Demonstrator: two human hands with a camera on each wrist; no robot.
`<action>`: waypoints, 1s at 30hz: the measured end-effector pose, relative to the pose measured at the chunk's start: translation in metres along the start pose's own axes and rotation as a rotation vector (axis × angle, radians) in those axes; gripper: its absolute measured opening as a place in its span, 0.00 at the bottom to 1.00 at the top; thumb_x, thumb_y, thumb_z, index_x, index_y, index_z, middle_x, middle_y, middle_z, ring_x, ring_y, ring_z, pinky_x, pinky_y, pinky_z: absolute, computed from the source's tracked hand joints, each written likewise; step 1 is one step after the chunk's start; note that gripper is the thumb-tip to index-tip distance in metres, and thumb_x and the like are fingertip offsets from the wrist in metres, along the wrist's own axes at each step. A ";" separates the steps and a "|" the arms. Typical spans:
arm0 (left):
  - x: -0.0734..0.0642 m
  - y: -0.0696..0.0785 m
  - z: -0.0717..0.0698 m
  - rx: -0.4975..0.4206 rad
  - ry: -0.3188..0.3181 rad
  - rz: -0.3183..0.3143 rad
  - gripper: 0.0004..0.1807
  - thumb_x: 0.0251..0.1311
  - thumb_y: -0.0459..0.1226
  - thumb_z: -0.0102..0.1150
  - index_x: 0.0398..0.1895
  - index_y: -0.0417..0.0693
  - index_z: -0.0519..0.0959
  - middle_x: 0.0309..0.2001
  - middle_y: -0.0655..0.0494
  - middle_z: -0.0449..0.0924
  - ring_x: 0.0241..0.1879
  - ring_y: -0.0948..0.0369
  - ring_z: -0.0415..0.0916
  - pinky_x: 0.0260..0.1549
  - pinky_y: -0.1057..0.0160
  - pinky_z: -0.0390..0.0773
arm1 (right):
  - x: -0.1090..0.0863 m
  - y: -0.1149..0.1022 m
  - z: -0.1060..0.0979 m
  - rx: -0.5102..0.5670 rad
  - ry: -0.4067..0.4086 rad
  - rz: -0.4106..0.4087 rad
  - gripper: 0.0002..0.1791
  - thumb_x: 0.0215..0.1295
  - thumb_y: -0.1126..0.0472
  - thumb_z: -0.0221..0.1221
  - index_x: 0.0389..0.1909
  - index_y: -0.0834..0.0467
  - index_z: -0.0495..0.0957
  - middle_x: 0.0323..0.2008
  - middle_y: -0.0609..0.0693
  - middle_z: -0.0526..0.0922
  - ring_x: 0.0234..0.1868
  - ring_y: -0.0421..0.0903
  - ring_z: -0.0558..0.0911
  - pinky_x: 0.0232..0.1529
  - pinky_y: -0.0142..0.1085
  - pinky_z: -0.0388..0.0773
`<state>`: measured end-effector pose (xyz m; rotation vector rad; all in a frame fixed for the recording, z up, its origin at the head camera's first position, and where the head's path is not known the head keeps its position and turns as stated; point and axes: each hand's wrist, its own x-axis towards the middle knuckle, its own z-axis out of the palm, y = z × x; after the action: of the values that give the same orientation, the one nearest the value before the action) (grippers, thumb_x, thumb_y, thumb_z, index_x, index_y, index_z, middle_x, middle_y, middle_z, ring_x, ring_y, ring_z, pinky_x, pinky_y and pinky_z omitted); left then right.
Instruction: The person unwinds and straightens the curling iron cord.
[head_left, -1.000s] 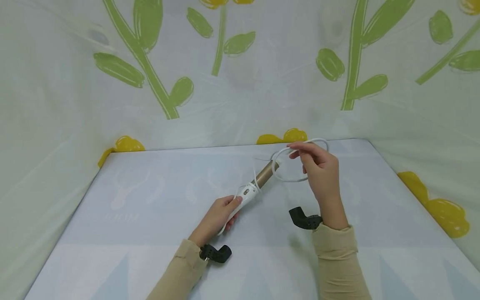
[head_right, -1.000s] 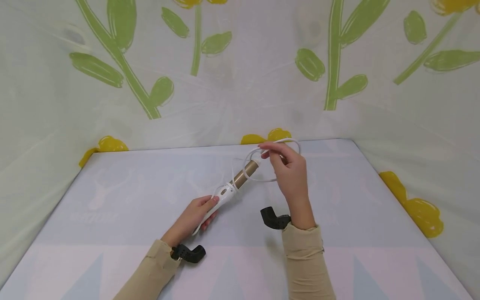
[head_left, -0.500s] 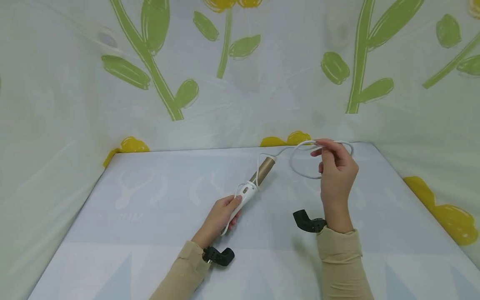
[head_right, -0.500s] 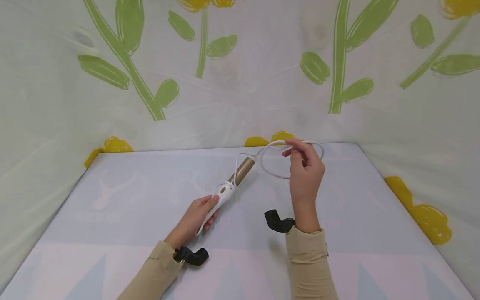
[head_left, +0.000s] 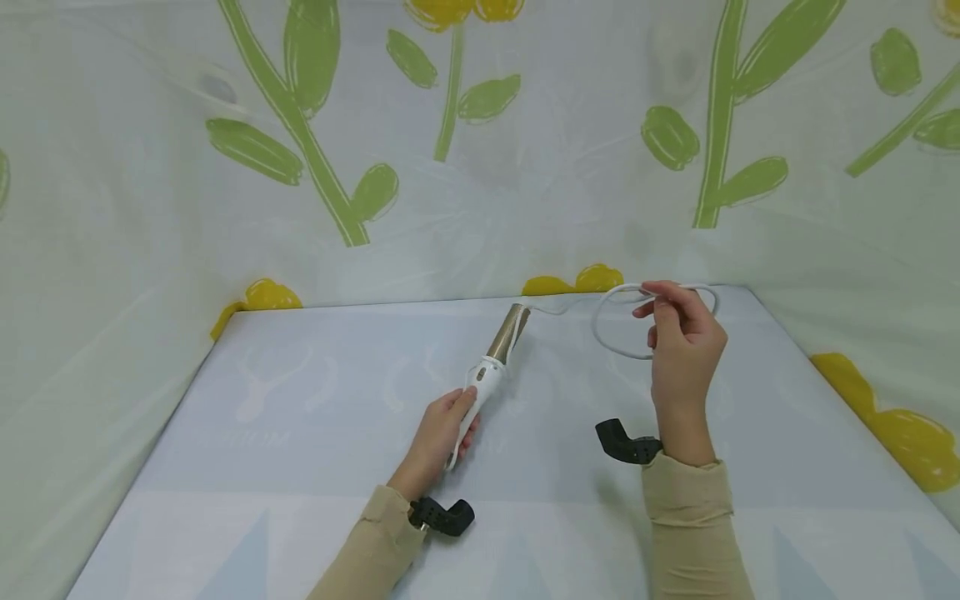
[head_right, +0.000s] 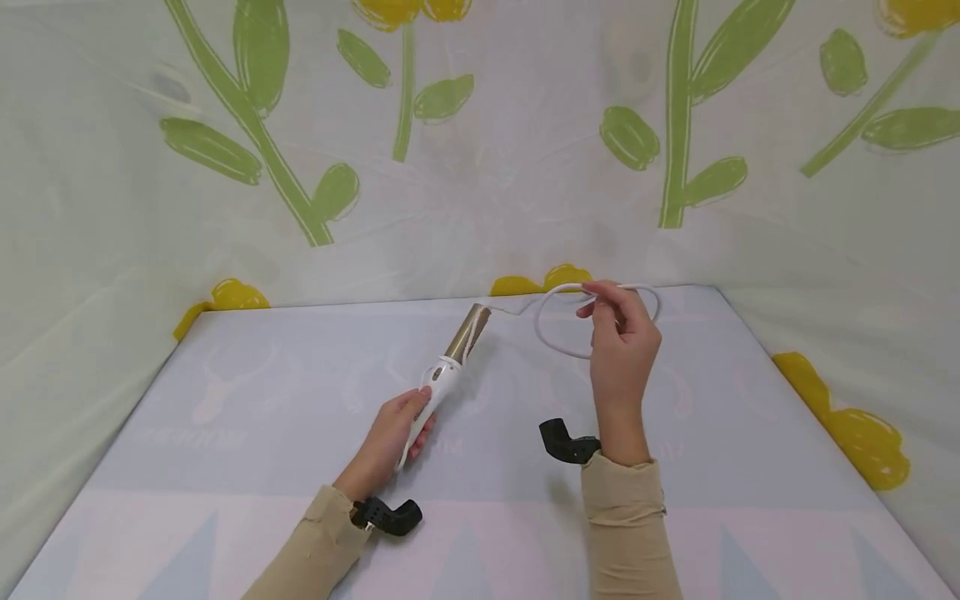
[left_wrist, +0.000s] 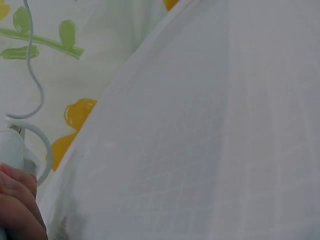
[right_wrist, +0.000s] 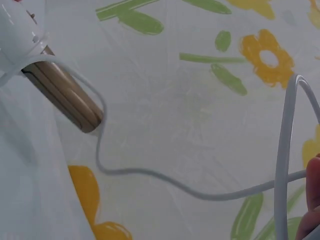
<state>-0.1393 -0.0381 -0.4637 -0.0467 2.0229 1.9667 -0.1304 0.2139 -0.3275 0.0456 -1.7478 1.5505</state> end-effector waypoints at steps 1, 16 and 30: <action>0.000 0.000 0.000 -0.014 0.012 -0.003 0.30 0.57 0.60 0.46 0.36 0.39 0.70 0.22 0.54 0.69 0.14 0.63 0.63 0.09 0.69 0.65 | 0.000 0.001 0.000 0.000 -0.005 0.004 0.12 0.64 0.69 0.47 0.38 0.64 0.79 0.30 0.59 0.77 0.19 0.43 0.69 0.16 0.26 0.62; -0.002 0.004 -0.001 -0.075 0.037 -0.017 0.30 0.58 0.59 0.44 0.39 0.37 0.69 0.22 0.54 0.68 0.14 0.64 0.63 0.09 0.69 0.65 | 0.003 0.039 0.001 -0.186 -0.121 0.108 0.13 0.65 0.64 0.46 0.39 0.54 0.80 0.32 0.47 0.79 0.19 0.45 0.69 0.16 0.28 0.61; -0.001 0.001 -0.004 -0.142 -0.012 0.017 0.33 0.58 0.61 0.42 0.39 0.37 0.70 0.22 0.52 0.69 0.14 0.63 0.64 0.08 0.68 0.65 | 0.003 0.063 0.001 -0.277 -0.122 0.216 0.13 0.67 0.58 0.46 0.43 0.52 0.78 0.33 0.50 0.79 0.19 0.46 0.67 0.19 0.27 0.66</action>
<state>-0.1394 -0.0421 -0.4628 -0.0498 1.8788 2.1129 -0.1644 0.2306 -0.3781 -0.1962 -2.1073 1.4642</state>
